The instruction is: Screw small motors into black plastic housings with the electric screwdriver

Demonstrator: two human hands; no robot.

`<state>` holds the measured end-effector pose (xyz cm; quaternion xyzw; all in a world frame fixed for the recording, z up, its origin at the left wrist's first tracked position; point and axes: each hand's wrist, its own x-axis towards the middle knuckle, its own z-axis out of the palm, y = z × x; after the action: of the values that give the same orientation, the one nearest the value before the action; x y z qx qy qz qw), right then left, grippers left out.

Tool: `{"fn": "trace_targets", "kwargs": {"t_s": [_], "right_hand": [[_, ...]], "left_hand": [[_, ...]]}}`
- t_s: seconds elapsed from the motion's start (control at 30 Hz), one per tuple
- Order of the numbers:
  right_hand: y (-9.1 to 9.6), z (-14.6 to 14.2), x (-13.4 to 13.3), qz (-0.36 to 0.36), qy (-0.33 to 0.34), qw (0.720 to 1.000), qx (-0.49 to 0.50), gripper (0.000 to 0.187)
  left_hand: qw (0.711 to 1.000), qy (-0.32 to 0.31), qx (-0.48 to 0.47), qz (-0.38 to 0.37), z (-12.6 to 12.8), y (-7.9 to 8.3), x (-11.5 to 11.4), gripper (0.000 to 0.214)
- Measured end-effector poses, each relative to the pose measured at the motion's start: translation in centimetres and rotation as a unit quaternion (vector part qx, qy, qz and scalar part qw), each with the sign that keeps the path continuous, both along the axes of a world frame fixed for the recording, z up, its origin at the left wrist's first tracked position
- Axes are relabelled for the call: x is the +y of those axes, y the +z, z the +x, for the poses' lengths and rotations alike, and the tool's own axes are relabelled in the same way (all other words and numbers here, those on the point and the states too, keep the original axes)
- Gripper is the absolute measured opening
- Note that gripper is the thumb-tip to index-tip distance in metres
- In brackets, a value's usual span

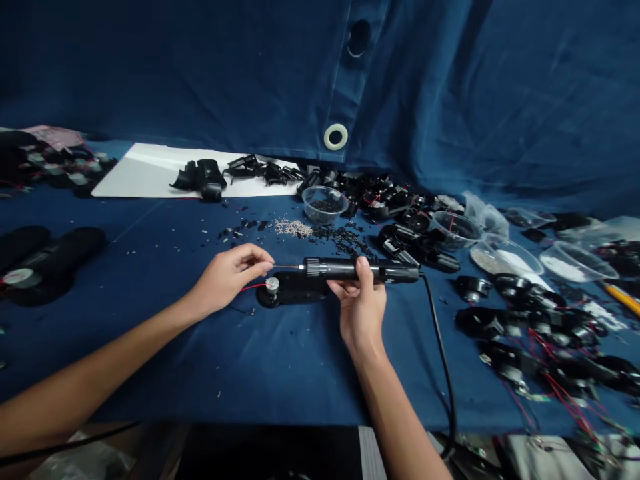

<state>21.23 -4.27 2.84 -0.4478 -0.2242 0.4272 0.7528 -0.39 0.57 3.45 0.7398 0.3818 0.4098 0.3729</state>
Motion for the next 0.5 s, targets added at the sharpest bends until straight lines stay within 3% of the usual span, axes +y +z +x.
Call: {"fn": "trace_targets", "kwargs": {"t_s": [0.2,0.5], "right_hand": [[-0.17,0.02,0.10,-0.010,0.002,1.000,-0.015,0.029],[-0.17,-0.18,0.09,-0.015,-0.008,1.000,-0.023,0.029]], "left_hand": [[0.997,-0.003,0.050,0.064,-0.14,0.65,-0.54,0.016],[0.993,0.013,0.071,0.092,0.10,0.66,-0.76,0.015]]}}
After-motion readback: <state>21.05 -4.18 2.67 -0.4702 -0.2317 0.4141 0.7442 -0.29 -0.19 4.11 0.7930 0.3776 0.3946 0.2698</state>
